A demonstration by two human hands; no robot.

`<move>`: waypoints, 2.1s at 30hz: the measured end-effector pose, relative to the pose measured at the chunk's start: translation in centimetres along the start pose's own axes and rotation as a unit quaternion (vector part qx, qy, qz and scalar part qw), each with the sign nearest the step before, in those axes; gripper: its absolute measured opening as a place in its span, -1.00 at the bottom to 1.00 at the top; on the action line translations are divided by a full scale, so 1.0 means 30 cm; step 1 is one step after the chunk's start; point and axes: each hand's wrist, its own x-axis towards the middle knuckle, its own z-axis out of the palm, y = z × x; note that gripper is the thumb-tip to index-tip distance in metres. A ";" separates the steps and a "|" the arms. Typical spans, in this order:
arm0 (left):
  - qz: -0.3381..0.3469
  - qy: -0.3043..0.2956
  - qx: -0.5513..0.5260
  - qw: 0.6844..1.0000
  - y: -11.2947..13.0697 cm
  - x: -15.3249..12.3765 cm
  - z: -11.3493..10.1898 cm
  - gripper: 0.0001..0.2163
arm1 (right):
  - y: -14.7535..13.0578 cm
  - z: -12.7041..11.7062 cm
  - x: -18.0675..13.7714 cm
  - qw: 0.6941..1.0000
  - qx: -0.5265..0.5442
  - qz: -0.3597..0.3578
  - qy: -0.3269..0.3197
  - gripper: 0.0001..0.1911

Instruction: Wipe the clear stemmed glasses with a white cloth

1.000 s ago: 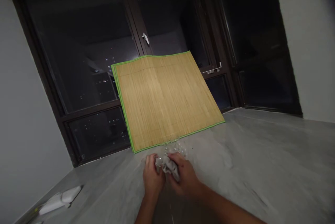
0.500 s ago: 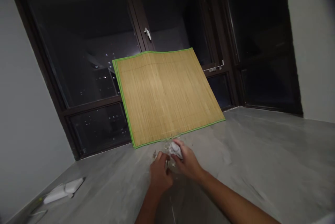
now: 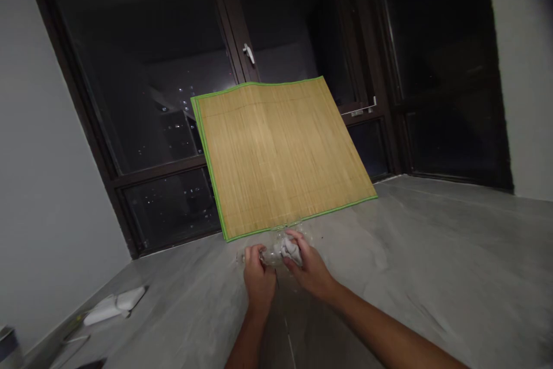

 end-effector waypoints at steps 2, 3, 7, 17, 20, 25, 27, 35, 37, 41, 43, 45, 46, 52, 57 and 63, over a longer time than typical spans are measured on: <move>0.001 -0.011 -0.001 1.000 -0.002 -0.002 0.004 -0.76 | -0.007 0.001 -0.002 0.999 0.030 0.013 -0.013 -0.41; 0.002 -0.014 -0.002 1.000 -0.002 -0.002 0.006 -0.78 | -0.011 0.000 -0.002 0.999 0.045 0.018 -0.018 -0.41; 0.005 -0.025 0.001 1.000 -0.003 -0.003 0.010 -0.71 | -0.017 -0.009 -0.001 0.996 0.072 0.022 -0.043 -0.42; 0.043 -0.057 0.003 0.997 0.004 -0.017 0.006 -0.57 | 0.005 -0.008 -0.002 0.990 0.085 0.028 -0.108 -0.30; 0.075 -0.060 -0.016 0.995 0.001 -0.011 -0.002 -0.54 | 0.010 -0.006 -0.001 0.989 0.094 0.032 -0.109 -0.31; 0.116 -0.084 -0.044 0.989 0.004 -0.008 -0.018 -0.44 | -0.002 -0.007 0.007 0.979 0.164 0.057 -0.103 -0.38; 0.126 -0.099 -0.050 0.986 0.014 -0.012 -0.023 -0.40 | -0.011 -0.012 0.013 0.974 0.199 0.072 -0.087 -0.42; 0.128 -0.134 -0.059 0.981 0.064 -0.024 -0.023 -0.54 | -0.017 -0.046 0.031 0.954 0.268 0.130 -0.036 -0.45; 0.113 -0.127 -0.059 0.984 0.061 -0.022 -0.021 -0.55 | -0.019 -0.053 0.032 0.969 0.222 0.111 0.008 -0.48; 0.071 -0.119 -0.080 0.987 0.048 -0.021 -0.014 -0.52 | -0.027 -0.085 0.040 0.982 0.075 0.019 0.172 -0.55; 0.045 -0.116 -0.113 0.986 0.047 -0.024 -0.006 -0.51 | -0.023 -0.112 0.054 0.964 0.018 -0.016 0.264 -0.57; -0.009 -0.119 -0.185 0.975 0.053 -0.029 0.007 -0.49 | -0.005 -0.143 0.072 0.941 -0.013 -0.023 0.338 -0.57; -0.045 -0.125 -0.235 0.963 0.060 -0.032 0.015 -0.47 | 0.011 -0.158 0.081 0.932 -0.015 -0.017 0.361 -0.56; -0.274 -0.213 -0.552 0.758 0.106 -0.043 0.047 -0.40 | 0.160 -0.206 0.109 0.903 0.018 0.075 0.423 -0.50; -0.378 -0.260 -0.658 0.597 0.110 -0.055 0.035 -0.52 | 0.271 -0.210 0.100 0.896 0.028 0.119 0.428 -0.50; -0.448 -0.234 -0.629 0.590 0.092 -0.057 0.051 -0.51 | 0.341 -0.206 0.083 0.897 -0.009 0.161 0.411 -0.47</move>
